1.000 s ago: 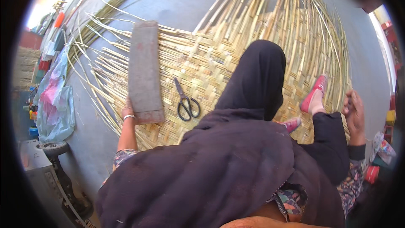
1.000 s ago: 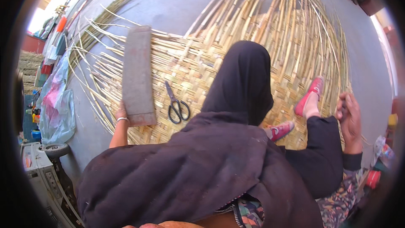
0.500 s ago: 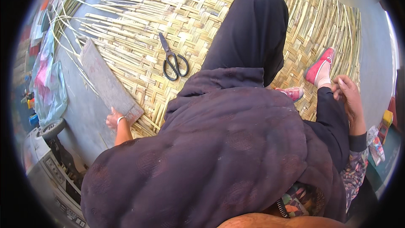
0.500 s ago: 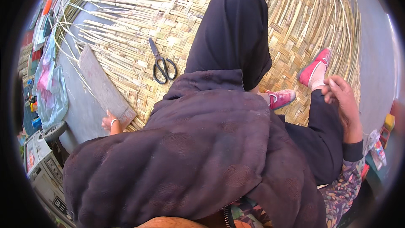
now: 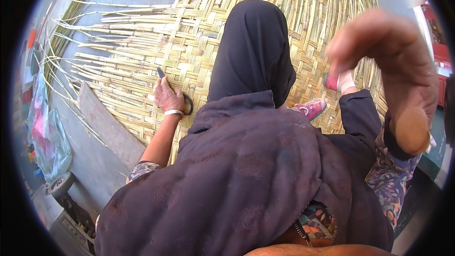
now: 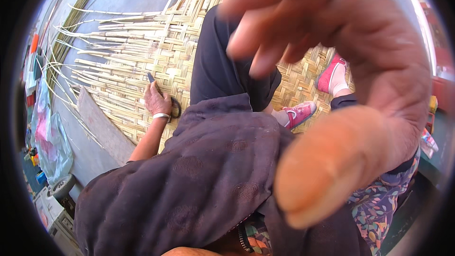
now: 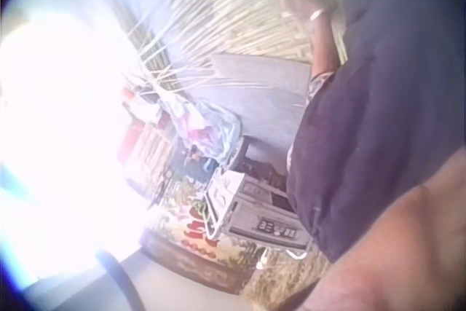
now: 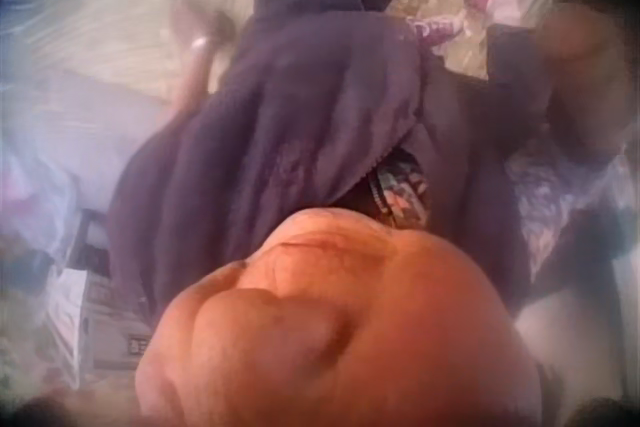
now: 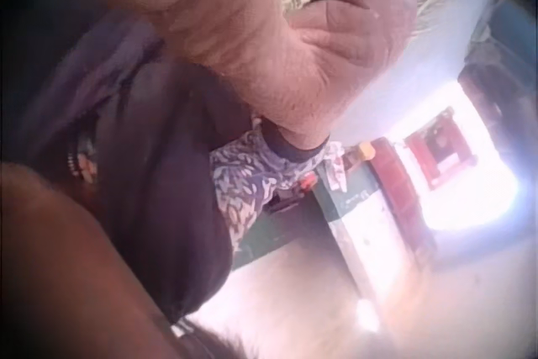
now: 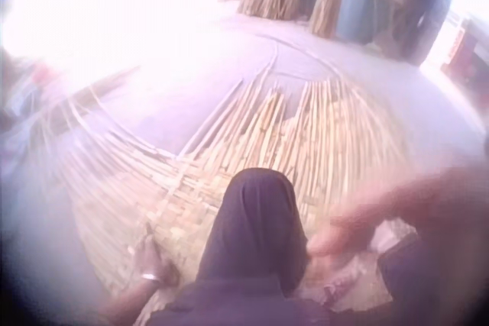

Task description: The person weaves a large flat basket using dried palm leaves by hand. They interlace the leaves in a consistent pattern, occasionally adjusting the weave and trimming excess material with scissors.

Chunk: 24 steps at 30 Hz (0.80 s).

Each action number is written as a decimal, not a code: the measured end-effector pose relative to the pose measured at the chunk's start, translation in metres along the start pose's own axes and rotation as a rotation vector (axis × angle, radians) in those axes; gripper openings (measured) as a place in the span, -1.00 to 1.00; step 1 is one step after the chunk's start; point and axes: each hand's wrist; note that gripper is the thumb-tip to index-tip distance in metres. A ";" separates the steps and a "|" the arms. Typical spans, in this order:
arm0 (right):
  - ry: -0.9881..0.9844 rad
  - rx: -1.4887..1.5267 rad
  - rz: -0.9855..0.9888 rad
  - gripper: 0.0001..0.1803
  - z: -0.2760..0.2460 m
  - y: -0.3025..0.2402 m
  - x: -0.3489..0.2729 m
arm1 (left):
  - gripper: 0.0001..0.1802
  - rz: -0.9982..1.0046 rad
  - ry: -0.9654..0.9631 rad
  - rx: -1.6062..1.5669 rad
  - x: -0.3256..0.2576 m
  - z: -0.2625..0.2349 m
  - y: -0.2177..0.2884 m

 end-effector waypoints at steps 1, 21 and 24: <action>0.044 -0.016 0.007 0.02 -0.005 0.001 0.001 | -0.36 0.015 0.017 0.038 0.002 -0.004 -0.012; 0.597 -0.035 0.251 -0.26 -0.075 0.040 0.020 | -0.36 -0.196 0.081 0.170 0.018 0.045 -0.030; 0.651 -0.037 0.314 -0.30 -0.082 0.032 0.029 | -0.36 -0.195 0.008 0.127 0.016 0.064 -0.016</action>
Point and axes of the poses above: each hand's wrist, its own x-axis towards the middle knuckle, its own z-axis out of the palm, y = z × x, and after that the axes turned 9 degrees about y, right-handed
